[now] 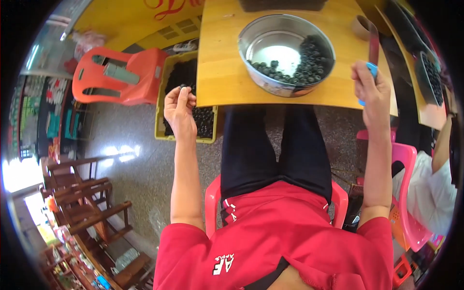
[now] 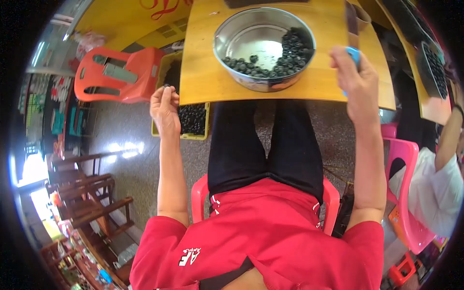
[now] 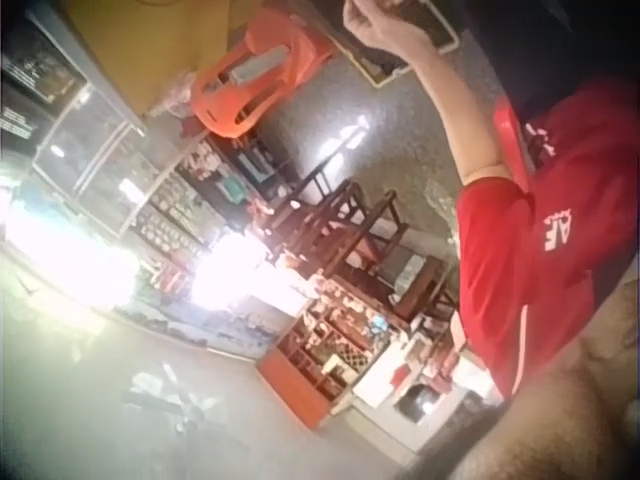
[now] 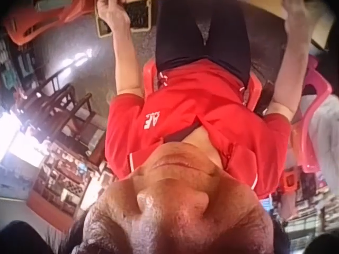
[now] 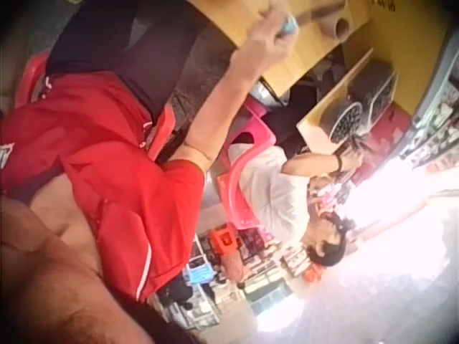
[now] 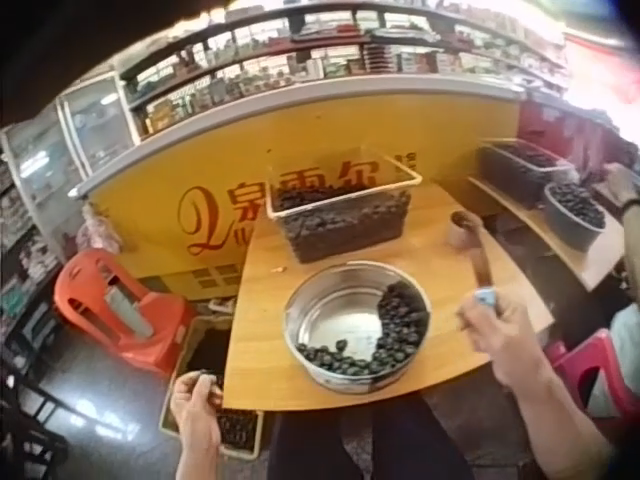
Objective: Pitting or slicing small black fruits using a paring knife.
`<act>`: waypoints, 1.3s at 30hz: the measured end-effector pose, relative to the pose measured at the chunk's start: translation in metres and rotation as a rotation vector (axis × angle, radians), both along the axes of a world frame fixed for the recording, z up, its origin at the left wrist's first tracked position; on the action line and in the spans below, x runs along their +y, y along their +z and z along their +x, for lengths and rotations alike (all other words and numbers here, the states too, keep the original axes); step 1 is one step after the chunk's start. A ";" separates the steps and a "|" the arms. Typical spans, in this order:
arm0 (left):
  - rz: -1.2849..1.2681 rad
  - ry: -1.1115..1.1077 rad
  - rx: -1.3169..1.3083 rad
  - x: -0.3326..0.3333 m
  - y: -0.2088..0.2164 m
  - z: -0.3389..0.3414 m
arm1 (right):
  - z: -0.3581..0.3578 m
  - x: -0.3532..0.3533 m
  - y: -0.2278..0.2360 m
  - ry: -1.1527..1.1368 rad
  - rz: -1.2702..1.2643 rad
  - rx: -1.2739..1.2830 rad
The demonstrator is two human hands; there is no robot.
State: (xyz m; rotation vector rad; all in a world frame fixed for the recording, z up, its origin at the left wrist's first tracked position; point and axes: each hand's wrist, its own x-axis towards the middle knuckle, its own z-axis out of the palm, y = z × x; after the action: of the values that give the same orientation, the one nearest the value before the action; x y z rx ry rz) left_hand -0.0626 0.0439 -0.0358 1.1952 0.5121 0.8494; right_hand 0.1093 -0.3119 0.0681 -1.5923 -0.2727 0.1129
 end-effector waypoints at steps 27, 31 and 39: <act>1.600 -0.878 0.539 -0.079 0.121 0.145 | 0.038 -0.043 -0.065 -0.100 0.055 0.167; 1.687 -0.917 0.731 -0.082 0.106 0.165 | 0.037 -0.045 -0.065 -0.067 0.065 0.155; 1.407 -0.929 0.518 -0.088 0.111 0.161 | 0.034 -0.044 -0.056 -0.091 0.048 0.170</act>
State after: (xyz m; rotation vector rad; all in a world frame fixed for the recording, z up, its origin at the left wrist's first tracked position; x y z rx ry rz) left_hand 0.0985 -0.0440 0.0752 2.6570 -0.4045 -0.0729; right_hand 0.1428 -0.3561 0.0116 -1.5350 -0.0699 0.1693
